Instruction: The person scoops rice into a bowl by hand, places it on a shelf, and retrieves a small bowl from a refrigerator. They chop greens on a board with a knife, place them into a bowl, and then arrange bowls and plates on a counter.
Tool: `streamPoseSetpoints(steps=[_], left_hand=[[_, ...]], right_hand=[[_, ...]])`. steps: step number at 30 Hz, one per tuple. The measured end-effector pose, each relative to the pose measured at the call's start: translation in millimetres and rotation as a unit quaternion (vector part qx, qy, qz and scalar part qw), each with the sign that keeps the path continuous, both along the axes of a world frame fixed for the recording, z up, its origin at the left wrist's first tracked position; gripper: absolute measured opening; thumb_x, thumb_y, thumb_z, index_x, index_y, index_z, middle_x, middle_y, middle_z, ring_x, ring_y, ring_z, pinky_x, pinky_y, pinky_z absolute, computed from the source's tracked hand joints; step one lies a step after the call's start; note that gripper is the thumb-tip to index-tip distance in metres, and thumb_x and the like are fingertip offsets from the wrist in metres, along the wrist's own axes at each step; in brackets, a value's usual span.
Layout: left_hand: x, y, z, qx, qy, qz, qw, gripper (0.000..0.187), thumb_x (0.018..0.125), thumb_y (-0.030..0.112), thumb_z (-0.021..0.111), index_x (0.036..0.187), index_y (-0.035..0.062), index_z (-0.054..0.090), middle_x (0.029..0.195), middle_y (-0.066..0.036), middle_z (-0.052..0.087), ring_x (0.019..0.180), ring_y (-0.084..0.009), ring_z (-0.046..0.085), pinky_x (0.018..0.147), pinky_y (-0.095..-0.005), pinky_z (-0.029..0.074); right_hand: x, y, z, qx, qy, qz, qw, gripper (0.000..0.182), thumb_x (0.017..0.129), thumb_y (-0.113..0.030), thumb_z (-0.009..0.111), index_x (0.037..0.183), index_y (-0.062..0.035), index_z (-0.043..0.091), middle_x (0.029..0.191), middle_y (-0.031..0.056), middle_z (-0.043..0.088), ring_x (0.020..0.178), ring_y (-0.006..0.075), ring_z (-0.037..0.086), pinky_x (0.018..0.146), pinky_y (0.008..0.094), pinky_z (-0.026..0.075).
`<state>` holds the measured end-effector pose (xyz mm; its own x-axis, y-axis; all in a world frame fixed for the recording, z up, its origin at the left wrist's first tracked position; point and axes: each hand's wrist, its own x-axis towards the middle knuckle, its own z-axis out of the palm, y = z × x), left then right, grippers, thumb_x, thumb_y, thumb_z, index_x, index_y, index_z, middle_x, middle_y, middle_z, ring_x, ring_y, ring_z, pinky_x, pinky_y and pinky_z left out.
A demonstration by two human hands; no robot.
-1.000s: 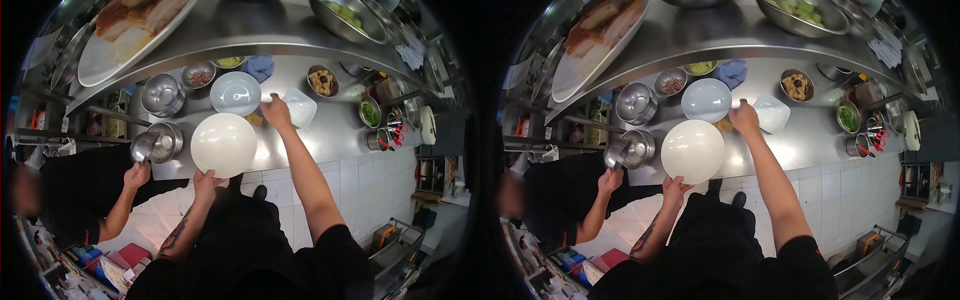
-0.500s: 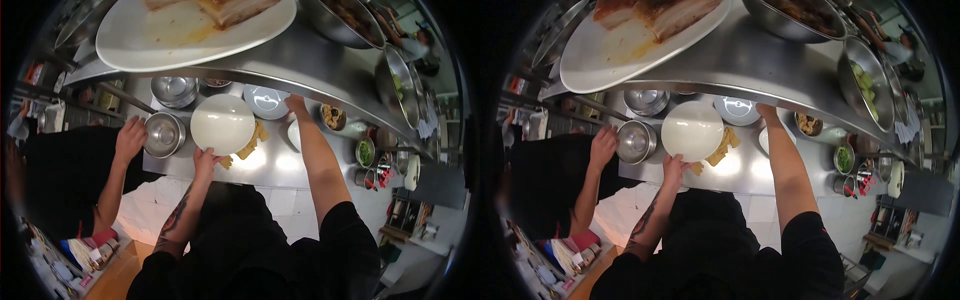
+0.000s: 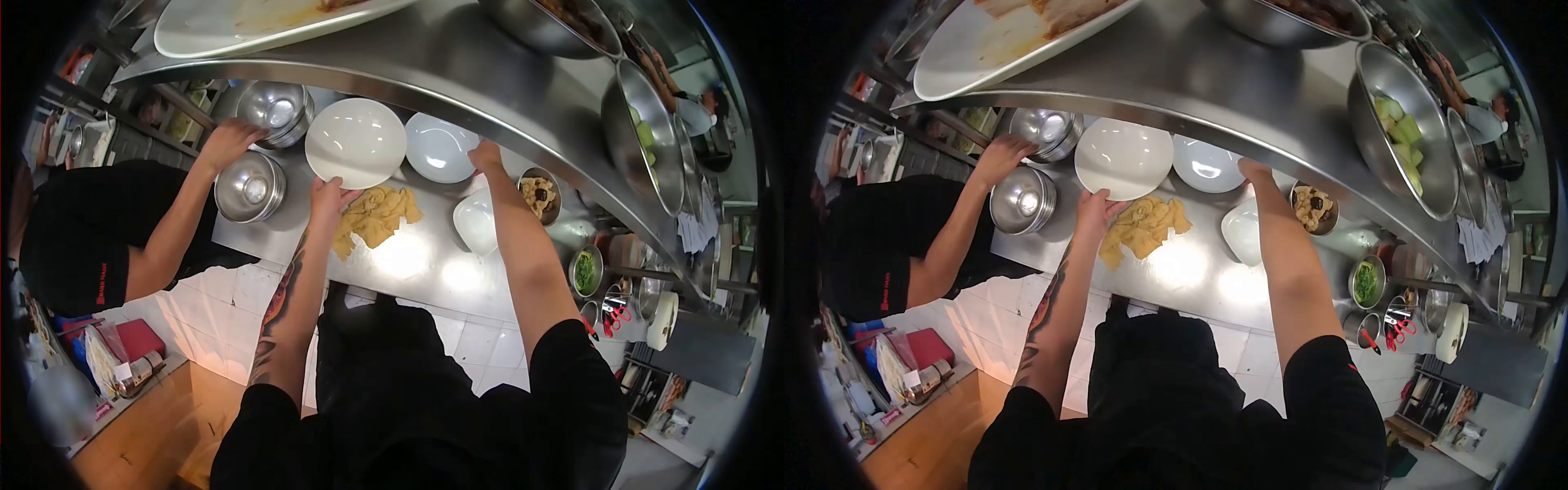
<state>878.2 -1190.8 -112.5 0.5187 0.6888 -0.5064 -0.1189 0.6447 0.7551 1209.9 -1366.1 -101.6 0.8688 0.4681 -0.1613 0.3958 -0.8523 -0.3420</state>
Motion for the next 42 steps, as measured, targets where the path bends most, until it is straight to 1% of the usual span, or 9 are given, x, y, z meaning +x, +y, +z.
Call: streamPoseSetpoints(steps=[11, 16, 18, 21, 26, 31, 34, 36, 42], left_hand=[[21, 22, -33, -0.101, -0.076, -0.001, 0.992, 0.042, 0.099, 0.010, 0.053, 0.138, -0.0002, 0.040, 0.125, -0.022, 0.058, 0.112, -0.0332, 0.065, 0.085, -0.0424, 0.060], [-22, -59, -24, 0.253, 0.055, -0.113, 0.959, 0.050, 0.100, 0.027, 0.059, 0.140, 0.0000, 0.046, 0.123, -0.019, 0.060, 0.118, -0.0332, 0.058, 0.093, -0.0375, 0.050], [-30, -91, 8, 0.726, 0.171, -0.252, 0.617, 0.048, 0.094, 0.028, 0.066, 0.134, 0.0039, 0.056, 0.119, -0.020, 0.060, 0.111, -0.0371, 0.058, 0.094, -0.0432, 0.049], [-21, -107, 15, 0.781, 0.222, -0.275, 0.515, 0.040, 0.089, 0.027, 0.069, 0.123, 0.0074, 0.065, 0.116, -0.021, 0.062, 0.108, -0.0406, 0.059, 0.094, -0.0454, 0.048], [-41, -74, -25, 0.740, 0.204, -0.271, 0.580, 0.035, 0.089, 0.025, 0.071, 0.117, 0.0040, 0.066, 0.112, -0.019, 0.067, 0.105, -0.0392, 0.063, 0.094, -0.0446, 0.049], [-66, -156, 121, 0.758, 0.247, -0.377, 0.470, 0.027, 0.090, 0.011, 0.056, 0.109, -0.0033, 0.066, 0.117, -0.015, 0.066, 0.106, -0.0312, 0.062, 0.095, -0.0421, 0.050], [-69, -113, 10, 0.725, 0.203, -0.340, 0.564, 0.028, 0.094, 0.013, 0.054, 0.114, -0.0036, 0.064, 0.118, -0.017, 0.065, 0.105, -0.0306, 0.063, 0.091, -0.0400, 0.051], [-63, -173, -27, 0.863, 0.382, -0.135, 0.301, 0.041, 0.098, 0.025, 0.060, 0.129, -0.0018, 0.058, 0.113, -0.022, 0.065, 0.103, -0.0374, 0.062, 0.088, -0.0472, 0.049], [-2, -538, 4, 0.573, 0.116, -0.478, 0.656, 0.022, 0.098, 0.020, 0.063, 0.110, 0.0015, 0.065, 0.100, -0.011, 0.067, 0.083, -0.0194, 0.064, 0.068, -0.0305, 0.051]], right_hand=[[-34, -35, 38, 0.057, -0.092, 0.068, 0.992, 0.040, 0.087, -0.022, 0.067, 0.120, 0.0013, 0.066, 0.111, 0.0247, 0.069, 0.106, 0.0391, 0.067, 0.092, 0.0451, 0.053], [-153, -146, 110, 0.296, 0.089, 0.034, 0.951, 0.042, 0.090, -0.027, 0.072, 0.124, -0.0026, 0.066, 0.097, 0.0137, 0.072, 0.089, 0.0229, 0.070, 0.081, 0.0347, 0.054], [-219, -221, 91, 0.395, 0.269, 0.031, 0.878, 0.038, 0.095, -0.027, 0.070, 0.125, -0.0044, 0.066, 0.092, 0.0024, 0.071, 0.078, 0.0097, 0.064, 0.075, 0.0266, 0.052], [-318, -338, 49, 0.289, 0.429, -0.103, 0.850, 0.042, 0.097, -0.040, 0.066, 0.122, -0.0065, 0.068, 0.088, 0.0015, 0.071, 0.076, 0.0099, 0.066, 0.069, 0.0272, 0.053], [-476, -545, -49, -0.197, 0.358, -0.158, 0.899, 0.044, 0.090, -0.044, 0.065, 0.110, -0.0048, 0.072, 0.111, 0.0189, 0.071, 0.110, 0.0374, 0.065, 0.091, 0.0466, 0.054], [-545, -699, -106, -0.031, 0.364, -0.346, 0.864, 0.048, 0.092, -0.045, 0.062, 0.110, -0.0020, 0.073, 0.115, 0.0216, 0.069, 0.111, 0.0394, 0.064, 0.096, 0.0469, 0.052], [-539, -762, -92, -0.033, 0.355, -0.370, 0.858, 0.051, 0.093, -0.044, 0.062, 0.121, -0.0028, 0.068, 0.117, 0.0206, 0.070, 0.112, 0.0400, 0.064, 0.098, 0.0452, 0.051], [-511, -800, -74, -0.032, 0.346, -0.384, 0.855, 0.051, 0.093, -0.044, 0.061, 0.122, -0.0025, 0.068, 0.116, 0.0204, 0.070, 0.112, 0.0400, 0.064, 0.098, 0.0453, 0.051], [-375, -920, -24, 0.033, 0.242, -0.285, 0.927, 0.044, 0.095, -0.038, 0.060, 0.120, -0.0037, 0.067, 0.115, 0.0218, 0.069, 0.111, 0.0396, 0.064, 0.095, 0.0479, 0.051]])
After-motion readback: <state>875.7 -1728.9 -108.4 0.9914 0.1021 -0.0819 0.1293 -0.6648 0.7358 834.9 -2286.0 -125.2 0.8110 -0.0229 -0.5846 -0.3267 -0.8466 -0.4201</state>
